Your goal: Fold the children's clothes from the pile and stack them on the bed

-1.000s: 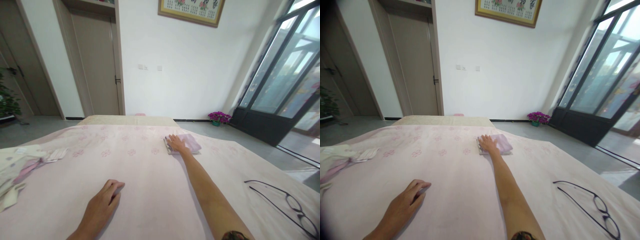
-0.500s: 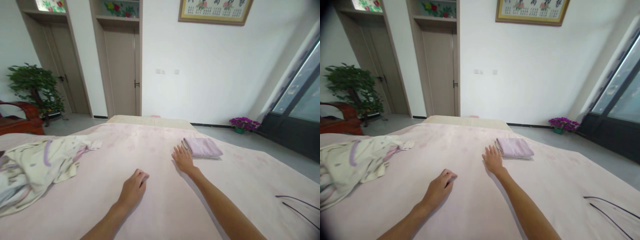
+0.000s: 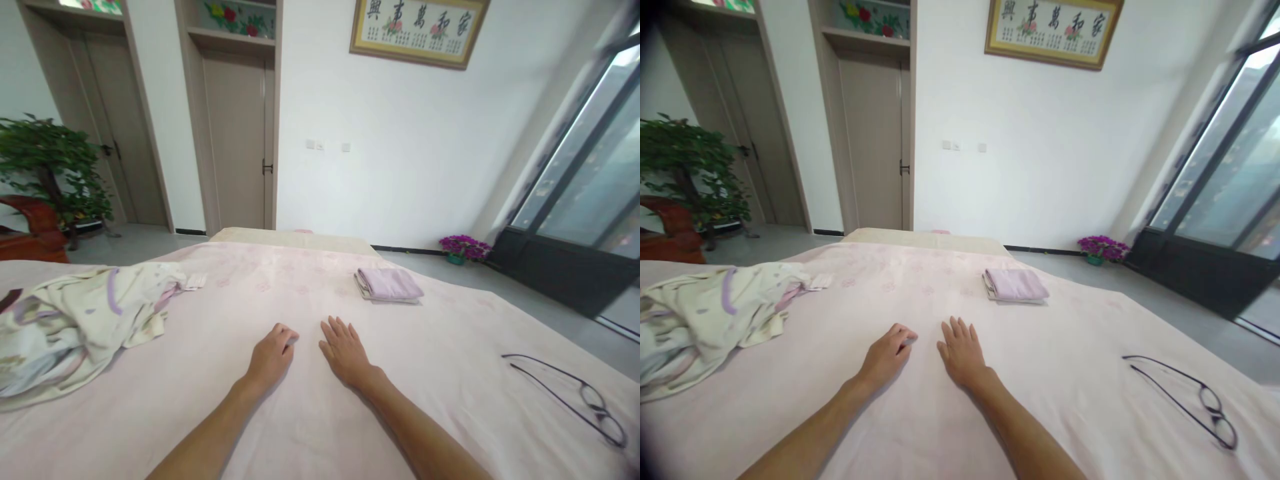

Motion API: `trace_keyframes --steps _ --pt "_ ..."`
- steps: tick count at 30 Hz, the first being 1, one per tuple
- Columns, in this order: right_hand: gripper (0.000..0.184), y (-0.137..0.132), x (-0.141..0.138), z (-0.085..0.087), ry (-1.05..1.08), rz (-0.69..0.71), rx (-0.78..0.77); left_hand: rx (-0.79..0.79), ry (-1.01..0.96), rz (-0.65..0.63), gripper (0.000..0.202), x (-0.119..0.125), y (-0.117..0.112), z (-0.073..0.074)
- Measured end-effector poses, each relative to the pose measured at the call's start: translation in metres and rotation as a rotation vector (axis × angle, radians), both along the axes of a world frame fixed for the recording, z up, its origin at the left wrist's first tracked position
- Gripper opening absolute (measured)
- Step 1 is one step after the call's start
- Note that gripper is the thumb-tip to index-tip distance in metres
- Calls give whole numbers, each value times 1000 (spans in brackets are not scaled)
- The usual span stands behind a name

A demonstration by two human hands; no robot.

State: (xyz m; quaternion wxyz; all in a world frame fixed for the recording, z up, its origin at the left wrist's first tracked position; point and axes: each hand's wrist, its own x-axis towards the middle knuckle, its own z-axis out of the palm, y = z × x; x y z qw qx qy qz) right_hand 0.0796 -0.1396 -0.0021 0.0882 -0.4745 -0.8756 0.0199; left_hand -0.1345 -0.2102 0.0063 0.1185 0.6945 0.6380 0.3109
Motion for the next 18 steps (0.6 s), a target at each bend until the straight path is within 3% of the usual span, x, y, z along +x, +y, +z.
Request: trace_keyframes --steps 18 --pt "48 -6 4 10 97 -5 -5 -19 -62 22 26 -4 5 -6"
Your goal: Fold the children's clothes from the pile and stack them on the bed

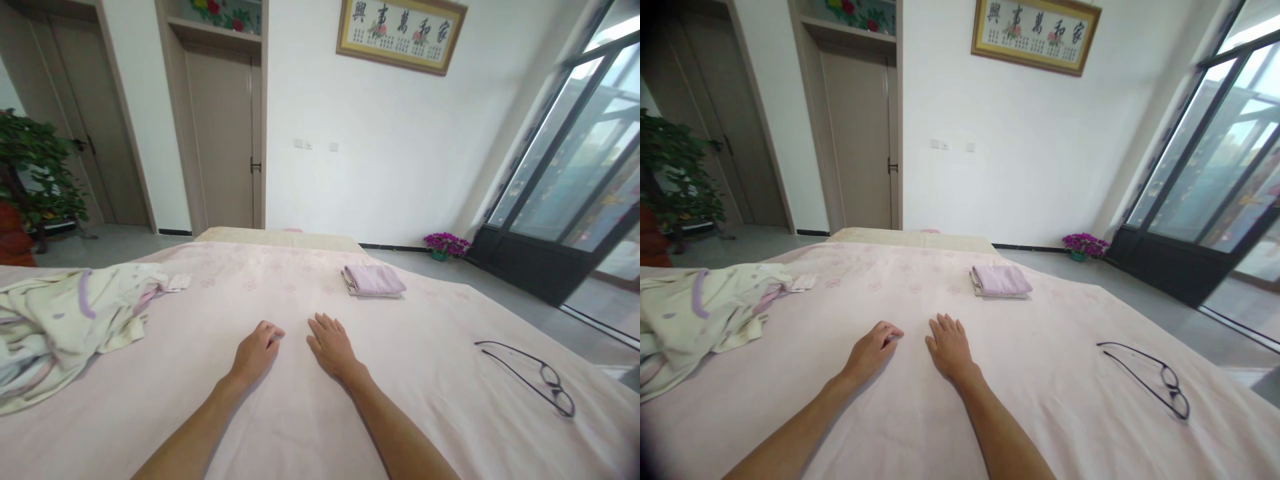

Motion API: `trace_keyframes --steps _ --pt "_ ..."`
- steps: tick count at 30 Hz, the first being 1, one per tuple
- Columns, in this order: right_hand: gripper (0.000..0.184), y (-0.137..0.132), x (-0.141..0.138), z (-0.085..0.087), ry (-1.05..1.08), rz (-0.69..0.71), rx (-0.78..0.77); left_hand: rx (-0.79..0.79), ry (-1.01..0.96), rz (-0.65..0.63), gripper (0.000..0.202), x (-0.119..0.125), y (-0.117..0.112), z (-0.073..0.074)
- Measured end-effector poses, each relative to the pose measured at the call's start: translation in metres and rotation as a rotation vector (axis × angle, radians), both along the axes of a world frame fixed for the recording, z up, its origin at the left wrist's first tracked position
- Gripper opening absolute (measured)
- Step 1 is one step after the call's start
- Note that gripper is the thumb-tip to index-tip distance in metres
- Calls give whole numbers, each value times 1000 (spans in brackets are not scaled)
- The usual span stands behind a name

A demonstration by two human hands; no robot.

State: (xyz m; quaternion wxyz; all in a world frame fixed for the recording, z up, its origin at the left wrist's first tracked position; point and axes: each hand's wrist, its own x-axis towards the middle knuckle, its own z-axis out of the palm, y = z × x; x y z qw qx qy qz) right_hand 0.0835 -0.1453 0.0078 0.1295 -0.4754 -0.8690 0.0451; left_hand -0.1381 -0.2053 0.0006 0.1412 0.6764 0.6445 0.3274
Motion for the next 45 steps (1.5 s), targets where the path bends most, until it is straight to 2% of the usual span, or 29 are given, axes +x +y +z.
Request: trace_keyframes --steps 8,13,17,19,22,27,29,31,34,37,41,45 --pt "45 8 -2 -7 24 -37 30 -14 -18 -6 29 -1 -6 8" --pt "46 12 -2 -9 25 -43 30 39 -11 -20 34 -2 -9 9" --pt "46 12 -2 -8 31 -52 38 49 27 45 37 -11 -8 9" --pt "46 13 -1 -8 32 -53 43 60 48 103 38 -27 -8 14" --pt "46 13 -1 -8 27 -53 51 119 106 245 42 -69 -14 32" --pt "46 15 -1 -11 39 -45 72 318 386 752 44 -156 -40 73" --pt "46 16 -1 -12 48 -47 75 383 454 835 46 -184 -55 82" --pt "46 17 -1 -14 48 -55 70 390 444 909 48 -204 -68 84" --pt "46 19 0 -17 42 -66 62 347 302 1011 49 -222 -85 79" --pt "47 22 1 -20 42 -58 61 343 201 1023 45 -231 -92 77" --pt "47 23 1 -22 51 -56 62 390 98 993 35 -236 -89 87" --pt "45 23 1 -21 65 -46 80 477 -41 970 40 -228 -76 101"
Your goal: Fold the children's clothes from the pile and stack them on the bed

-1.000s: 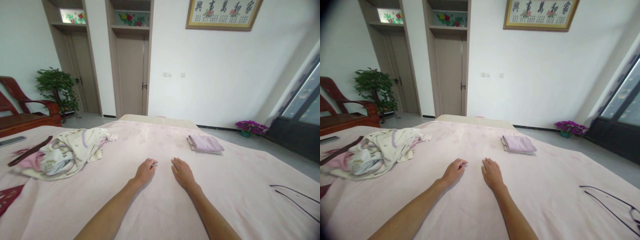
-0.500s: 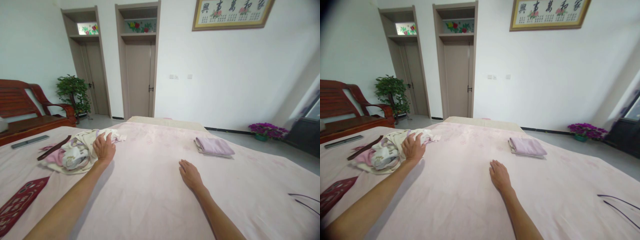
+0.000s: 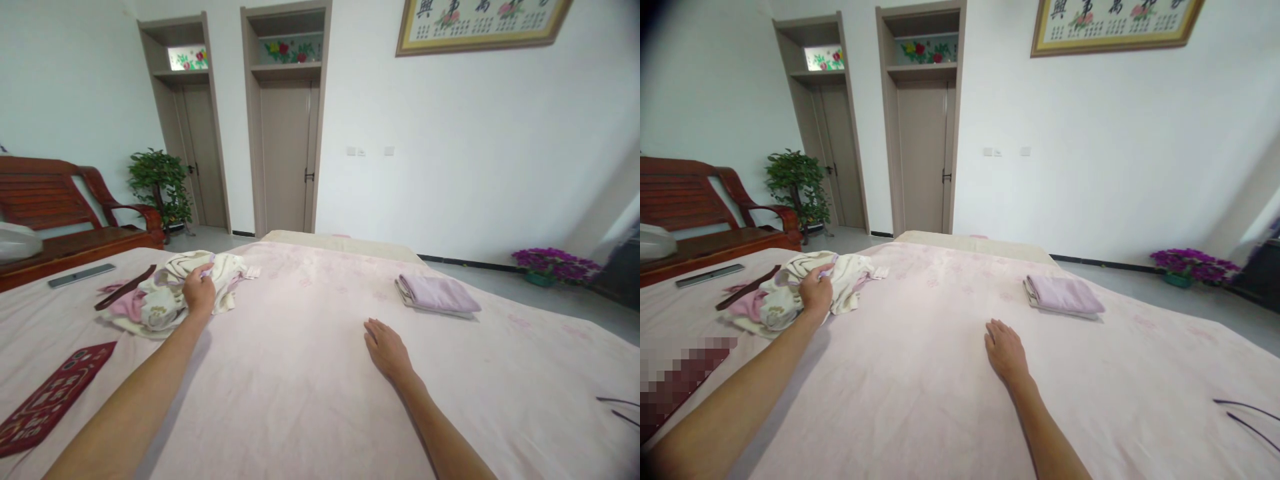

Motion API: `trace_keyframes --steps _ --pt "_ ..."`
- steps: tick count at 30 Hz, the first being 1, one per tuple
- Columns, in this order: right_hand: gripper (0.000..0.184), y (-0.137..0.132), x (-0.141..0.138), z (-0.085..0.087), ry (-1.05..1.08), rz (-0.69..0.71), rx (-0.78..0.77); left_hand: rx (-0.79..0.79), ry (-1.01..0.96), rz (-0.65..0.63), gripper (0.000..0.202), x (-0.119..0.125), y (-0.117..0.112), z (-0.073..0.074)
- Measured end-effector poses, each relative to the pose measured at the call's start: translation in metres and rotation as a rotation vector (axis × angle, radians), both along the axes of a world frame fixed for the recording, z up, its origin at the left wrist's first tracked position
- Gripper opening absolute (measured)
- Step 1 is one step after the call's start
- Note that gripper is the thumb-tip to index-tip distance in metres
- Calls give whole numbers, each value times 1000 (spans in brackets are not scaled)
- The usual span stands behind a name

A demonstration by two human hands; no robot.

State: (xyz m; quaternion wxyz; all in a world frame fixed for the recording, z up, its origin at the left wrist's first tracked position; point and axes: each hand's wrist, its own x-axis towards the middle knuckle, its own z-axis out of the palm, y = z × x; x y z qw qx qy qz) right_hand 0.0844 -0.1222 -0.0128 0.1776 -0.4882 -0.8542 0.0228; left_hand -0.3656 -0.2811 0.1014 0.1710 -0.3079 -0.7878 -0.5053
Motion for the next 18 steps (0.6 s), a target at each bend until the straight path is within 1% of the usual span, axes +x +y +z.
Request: trace_keyframes --steps 2,3,5,6,7,8,10,11,12,13,14,15,18 --pt "45 0 0 1 8 13 7 53 -7 -64 41 17 7 5" --pt "45 0 1 1 13 19 8 72 -4 -102 41 29 10 6" --pt "44 -1 1 0 31 21 7 99 -1 -190 40 63 14 9" --pt "43 -1 2 0 41 21 4 108 3 -258 39 83 15 10" --pt "43 -1 2 0 50 21 -1 127 -16 -395 39 104 15 11" --pt "43 -1 2 -1 60 21 -4 105 -27 -555 38 126 13 11" --pt "42 -1 3 -1 81 25 -8 -29 -21 -881 40 166 9 8" --pt "42 -1 4 -1 98 28 -9 -132 2 -1043 43 182 6 5" --pt "41 -1 5 0 121 35 -10 -218 39 -1176 45 195 4 1" --pt "40 -1 5 0 151 42 -12 -292 80 -1259 43 204 3 -5" --pt "39 -2 6 1 186 48 -17 -342 118 -1293 41 210 4 -12" --pt "38 -2 7 2 224 49 -25 -373 148 -1282 38 213 5 -20" --pt "36 -1 10 4 334 13 -70 -424 190 -1107 35 211 11 -45"
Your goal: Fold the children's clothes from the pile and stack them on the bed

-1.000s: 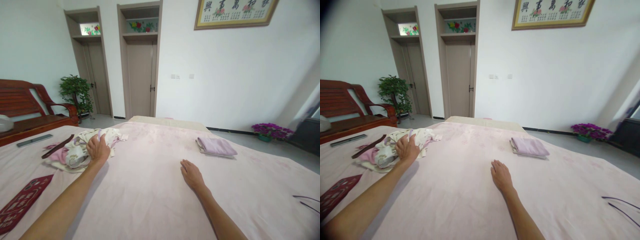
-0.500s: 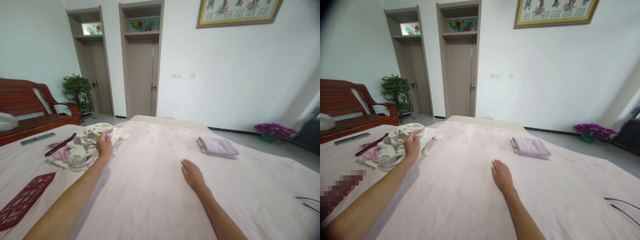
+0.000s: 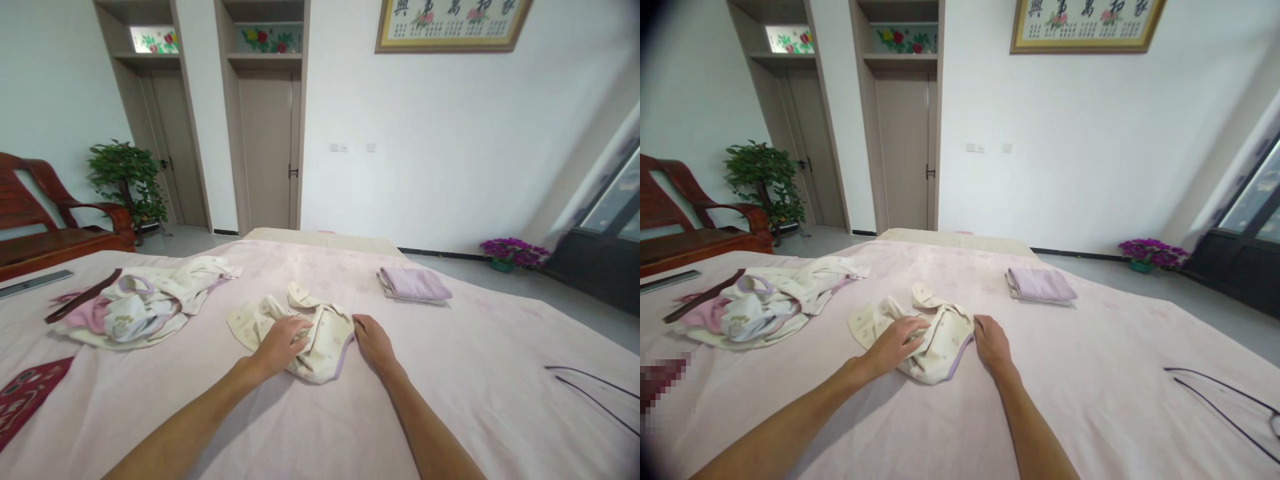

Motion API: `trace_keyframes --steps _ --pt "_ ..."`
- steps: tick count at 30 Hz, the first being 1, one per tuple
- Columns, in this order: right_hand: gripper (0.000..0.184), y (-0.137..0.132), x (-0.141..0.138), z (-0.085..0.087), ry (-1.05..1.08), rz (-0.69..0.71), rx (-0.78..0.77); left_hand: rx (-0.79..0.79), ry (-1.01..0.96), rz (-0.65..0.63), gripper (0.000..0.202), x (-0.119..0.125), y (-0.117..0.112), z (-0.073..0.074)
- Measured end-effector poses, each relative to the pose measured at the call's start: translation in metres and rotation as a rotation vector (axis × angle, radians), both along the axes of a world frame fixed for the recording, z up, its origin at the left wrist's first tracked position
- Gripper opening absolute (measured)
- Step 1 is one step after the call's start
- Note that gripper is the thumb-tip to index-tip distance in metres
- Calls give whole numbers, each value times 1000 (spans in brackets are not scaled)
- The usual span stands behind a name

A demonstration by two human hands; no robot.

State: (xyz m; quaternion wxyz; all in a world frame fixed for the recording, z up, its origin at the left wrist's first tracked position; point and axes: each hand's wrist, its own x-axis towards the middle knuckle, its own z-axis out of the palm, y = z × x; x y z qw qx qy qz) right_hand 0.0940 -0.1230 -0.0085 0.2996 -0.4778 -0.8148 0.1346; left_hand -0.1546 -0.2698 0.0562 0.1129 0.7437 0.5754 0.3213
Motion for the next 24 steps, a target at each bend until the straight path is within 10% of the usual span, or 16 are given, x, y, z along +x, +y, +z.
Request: trace_keyframes --steps 5,14,22,24 --pt "39 1 2 -1 73 -18 -54 -44 175 135 38 -7 0 -23" --pt "40 -16 -3 9 16 145 84 -55 315 184 28 -9 -4 -19" --pt "25 -18 6 10 437 -24 58 617 407 616 29 -52 8 -2" --pt "24 -18 9 11 507 -18 -40 647 406 536 21 -54 6 -11"
